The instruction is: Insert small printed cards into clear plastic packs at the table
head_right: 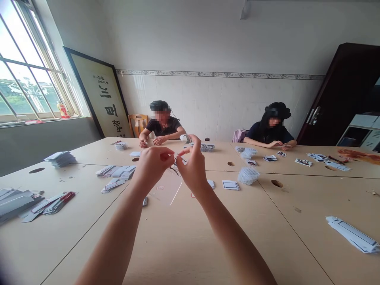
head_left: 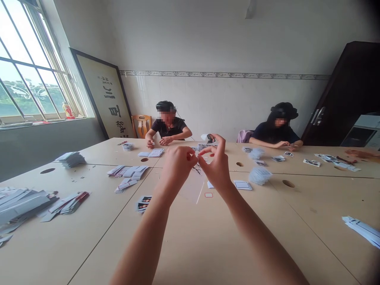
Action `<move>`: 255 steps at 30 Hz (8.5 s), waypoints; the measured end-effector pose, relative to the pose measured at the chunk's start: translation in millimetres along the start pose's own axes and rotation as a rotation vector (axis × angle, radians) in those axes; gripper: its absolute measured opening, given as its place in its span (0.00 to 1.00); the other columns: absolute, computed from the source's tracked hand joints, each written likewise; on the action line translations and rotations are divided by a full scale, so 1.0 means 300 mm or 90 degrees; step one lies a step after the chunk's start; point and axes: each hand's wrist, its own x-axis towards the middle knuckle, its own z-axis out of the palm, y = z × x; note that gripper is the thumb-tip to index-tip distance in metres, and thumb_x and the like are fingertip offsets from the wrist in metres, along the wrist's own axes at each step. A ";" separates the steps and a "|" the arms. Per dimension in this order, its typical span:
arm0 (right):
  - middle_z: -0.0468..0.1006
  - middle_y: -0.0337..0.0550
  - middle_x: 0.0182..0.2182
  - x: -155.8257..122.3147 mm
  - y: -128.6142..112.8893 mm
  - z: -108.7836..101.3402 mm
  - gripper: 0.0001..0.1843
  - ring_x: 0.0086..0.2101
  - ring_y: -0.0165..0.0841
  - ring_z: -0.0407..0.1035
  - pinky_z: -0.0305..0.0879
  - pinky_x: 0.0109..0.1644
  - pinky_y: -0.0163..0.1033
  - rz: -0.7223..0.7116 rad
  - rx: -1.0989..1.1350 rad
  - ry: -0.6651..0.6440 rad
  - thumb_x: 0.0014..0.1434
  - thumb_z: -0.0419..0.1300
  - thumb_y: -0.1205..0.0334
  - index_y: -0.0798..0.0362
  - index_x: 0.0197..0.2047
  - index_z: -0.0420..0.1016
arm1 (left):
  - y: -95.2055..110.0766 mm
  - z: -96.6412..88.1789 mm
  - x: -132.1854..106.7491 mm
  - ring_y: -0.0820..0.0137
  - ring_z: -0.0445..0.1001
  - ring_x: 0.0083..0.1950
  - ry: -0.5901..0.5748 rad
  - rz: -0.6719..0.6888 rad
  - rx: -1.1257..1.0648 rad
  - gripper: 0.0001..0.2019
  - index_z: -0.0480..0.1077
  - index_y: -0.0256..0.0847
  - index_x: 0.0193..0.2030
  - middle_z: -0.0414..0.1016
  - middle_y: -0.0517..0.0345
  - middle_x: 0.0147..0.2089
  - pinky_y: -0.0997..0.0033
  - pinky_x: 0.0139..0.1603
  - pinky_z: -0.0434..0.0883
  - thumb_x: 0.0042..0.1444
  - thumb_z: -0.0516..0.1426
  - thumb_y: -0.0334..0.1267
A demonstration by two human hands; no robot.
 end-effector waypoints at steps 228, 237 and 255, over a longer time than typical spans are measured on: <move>0.80 0.37 0.36 -0.006 -0.026 0.035 0.27 0.39 0.33 0.78 0.76 0.40 0.38 0.315 0.564 0.221 0.50 0.68 0.63 0.45 0.50 0.61 | -0.080 0.008 0.043 0.70 0.69 0.40 -0.034 -0.089 -0.375 0.23 0.73 0.43 0.43 0.68 0.60 0.37 0.73 0.35 0.68 0.41 0.73 0.43; 0.79 0.35 0.36 0.002 -0.038 0.041 0.23 0.39 0.31 0.77 0.75 0.41 0.36 0.311 0.602 0.201 0.49 0.70 0.62 0.47 0.46 0.65 | -0.063 0.001 0.034 0.59 0.70 0.55 0.025 -0.092 -0.281 0.26 0.74 0.48 0.49 0.73 0.54 0.52 0.65 0.45 0.70 0.41 0.72 0.43; 0.78 0.32 0.31 -0.012 -0.033 0.035 0.31 0.39 0.33 0.78 0.76 0.51 0.46 0.239 0.489 0.171 0.50 0.71 0.62 0.44 0.52 0.58 | -0.052 0.017 0.028 0.75 0.65 0.27 0.016 -0.103 -0.378 0.21 0.79 0.43 0.44 0.72 0.62 0.29 0.73 0.28 0.62 0.41 0.71 0.42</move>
